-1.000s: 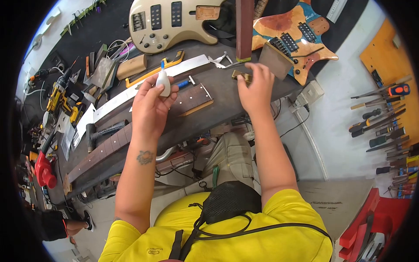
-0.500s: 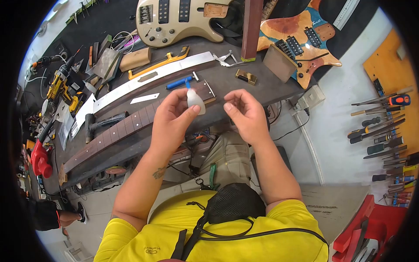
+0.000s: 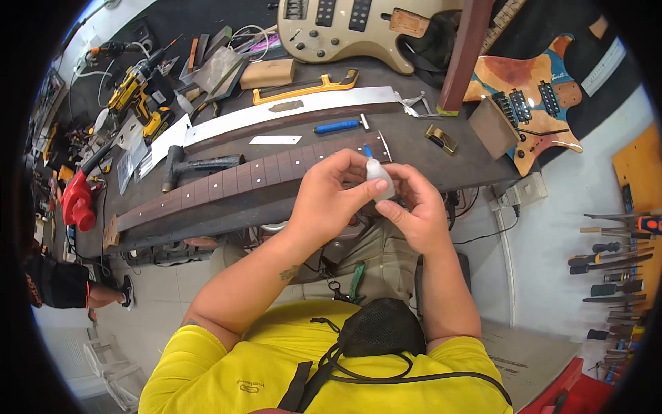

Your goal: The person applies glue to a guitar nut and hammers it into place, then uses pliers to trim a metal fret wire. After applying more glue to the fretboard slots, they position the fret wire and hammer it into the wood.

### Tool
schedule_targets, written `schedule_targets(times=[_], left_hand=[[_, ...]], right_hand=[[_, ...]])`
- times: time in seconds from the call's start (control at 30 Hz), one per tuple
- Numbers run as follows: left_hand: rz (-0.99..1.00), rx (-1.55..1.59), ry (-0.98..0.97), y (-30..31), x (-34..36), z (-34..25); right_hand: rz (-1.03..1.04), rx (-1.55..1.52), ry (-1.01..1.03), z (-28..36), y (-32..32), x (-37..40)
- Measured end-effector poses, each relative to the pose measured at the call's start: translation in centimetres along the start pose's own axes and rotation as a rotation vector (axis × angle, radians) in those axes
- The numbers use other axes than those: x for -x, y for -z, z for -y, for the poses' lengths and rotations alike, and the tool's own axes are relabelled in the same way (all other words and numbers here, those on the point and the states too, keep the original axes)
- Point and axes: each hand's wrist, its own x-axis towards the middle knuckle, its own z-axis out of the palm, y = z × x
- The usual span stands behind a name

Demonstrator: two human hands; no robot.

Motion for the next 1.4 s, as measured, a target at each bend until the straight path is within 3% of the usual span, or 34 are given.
schedule_targets(times=[0.13,0.2,0.27,0.3,0.5,0.63,0.87,0.97,1.03,1.17,1.2,1.27,1.4], left_hand=[[0.001,0.059,-0.07,0.5,0.1,0.8],[0.047,0.006,-0.257,1.9,0.5,0.5],[-0.037,-0.625,-0.582,5.1,0.9,0.0],[-0.094,-0.865,-0.645,6.0,1.0,-0.3],[-0.103,-1.293,-0.556,4.8,-1.0,3.0],[-0.007,-1.306,-0.473,4.6,-3.2,3.5],[-0.041,-1.263,-0.435,4.7,-3.0,3.6],[-0.065,-1.225,-0.486,4.8,-2.8,4.1],[-0.143,-1.133,-0.639,4.9,-2.6,4.1],[-0.219,-0.849,-0.72,6.5,-1.6,2.5],[-0.278,-0.847,-0.705,7.7,-0.7,1.8],[-0.361,-0.913,-0.675,12.0,1.3,0.3],[-0.432,-1.488,-0.024,21.6,5.2,-0.6]], right_hand=[[-0.062,-0.089,-0.104,-1.5,-0.5,-0.4],[-0.182,-0.349,0.012,-1.3,-0.5,-0.4],[-0.252,-0.333,-0.015,-1.3,0.8,0.5],[-0.29,-0.265,-0.006,-1.8,1.9,1.4],[-0.538,-0.162,0.045,-5.5,4.9,5.4],[-0.53,-0.11,0.08,-5.9,5.6,4.9],[-0.494,-0.265,0.058,-4.8,8.0,2.4],[-0.54,-0.296,0.029,-3.9,6.8,2.1],[-0.555,-0.317,0.016,-2.9,5.3,1.9],[-0.41,-0.378,0.133,-1.9,4.0,1.5],[-0.317,-0.445,0.16,-2.1,4.4,1.4],[-0.334,-0.45,0.121,-1.7,4.3,1.3],[-0.347,-0.421,0.102,-2.2,4.3,1.6]])
